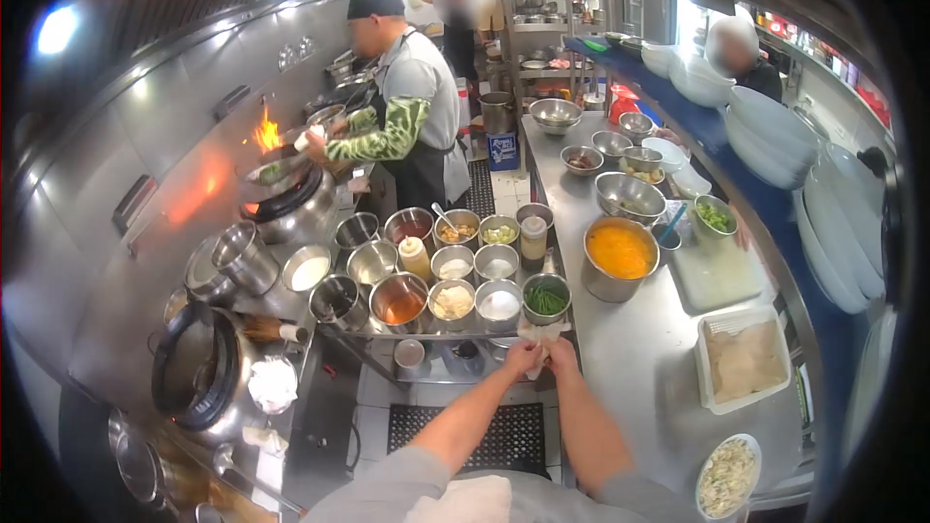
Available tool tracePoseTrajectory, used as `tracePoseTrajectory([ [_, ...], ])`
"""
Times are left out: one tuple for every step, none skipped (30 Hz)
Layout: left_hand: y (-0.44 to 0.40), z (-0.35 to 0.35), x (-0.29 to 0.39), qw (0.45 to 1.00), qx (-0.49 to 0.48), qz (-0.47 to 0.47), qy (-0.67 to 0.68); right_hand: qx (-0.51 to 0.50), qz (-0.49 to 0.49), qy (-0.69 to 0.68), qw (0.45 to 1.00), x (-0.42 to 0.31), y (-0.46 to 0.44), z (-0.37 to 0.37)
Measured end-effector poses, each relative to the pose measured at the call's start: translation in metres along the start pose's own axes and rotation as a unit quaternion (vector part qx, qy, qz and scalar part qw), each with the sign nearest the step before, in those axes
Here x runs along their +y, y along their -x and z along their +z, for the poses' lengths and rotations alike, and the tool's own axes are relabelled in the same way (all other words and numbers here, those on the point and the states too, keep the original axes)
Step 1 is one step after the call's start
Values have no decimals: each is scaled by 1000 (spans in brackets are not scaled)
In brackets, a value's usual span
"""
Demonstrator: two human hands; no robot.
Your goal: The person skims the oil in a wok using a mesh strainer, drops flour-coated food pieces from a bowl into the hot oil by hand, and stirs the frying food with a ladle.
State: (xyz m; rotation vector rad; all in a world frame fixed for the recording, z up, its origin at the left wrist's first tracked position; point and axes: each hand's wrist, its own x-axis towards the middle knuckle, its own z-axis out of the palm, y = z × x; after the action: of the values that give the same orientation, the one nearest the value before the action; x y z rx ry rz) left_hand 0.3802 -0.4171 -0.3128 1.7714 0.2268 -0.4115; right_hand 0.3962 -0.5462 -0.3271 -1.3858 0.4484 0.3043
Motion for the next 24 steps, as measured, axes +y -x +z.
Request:
tracePoseTrajectory([
  [5,4,12,999,13,-17,-35,64,-4,82,995,6,-9,-1],
  [11,6,22,995,19,33,-92,74,-45,87,992,15,-20,-4],
  [17,5,32,986,32,76,-145,75,-85,96,989,37,-50,-16],
  [22,0,33,973,52,112,-196,67,-125,109,984,50,-70,-22],
  [23,-3,26,958,72,197,-195,47,-136,88,986,47,-72,-24],
  [26,-6,12,936,99,273,-198,23,-139,70,988,44,-63,-22],
  [33,-17,-9,906,128,345,-209,-4,-127,-10,992,41,-44,-15],
  [43,-35,-36,922,100,291,-235,-27,-109,-93,989,36,-31,-6],
  [52,-52,-63,934,64,241,-254,-63,-64,-52,995,37,-22,-1],
  [63,-65,-86,943,22,194,-269,-93,-23,-11,995,47,-20,-8],
  [90,-87,-109,962,2,139,-233,-73,51,79,993,62,-22,-10],
  [112,-105,-147,968,23,88,-235,-44,116,169,978,90,-31,-26],
  [117,-119,-218,954,32,46,-295,-175,0,424,889,141,-59,-57],
  [172,-146,-224,962,52,-98,-249,-234,-170,621,728,189,-86,-87],
  [199,-159,-292,940,89,-100,-313,-107,145,429,885,169,-33,-59],
  [251,-164,-307,919,144,-246,-273,-65,182,356,914,184,-5,-58],
  [299,-165,-329,895,219,-346,-176,-171,208,498,824,209,-8,-74],
  [331,-165,-386,896,98,-357,-246,-269,229,620,701,241,-24,-83],
  [364,-155,-401,895,99,-380,-213,-238,243,597,727,254,-28,-79],
  [398,-145,-414,891,102,-403,-181,-205,258,573,751,263,-26,-78],
  [434,-137,-422,886,106,-426,-150,-169,271,547,774,273,-25,-78],
  [458,-130,-428,906,61,-391,-149,-130,285,520,794,284,-24,-81],
  [481,-110,-476,926,83,-355,-100,-163,271,542,779,271,-15,-67],
  [497,-85,-491,924,77,-367,-71,-231,225,598,734,236,4,-32],
])
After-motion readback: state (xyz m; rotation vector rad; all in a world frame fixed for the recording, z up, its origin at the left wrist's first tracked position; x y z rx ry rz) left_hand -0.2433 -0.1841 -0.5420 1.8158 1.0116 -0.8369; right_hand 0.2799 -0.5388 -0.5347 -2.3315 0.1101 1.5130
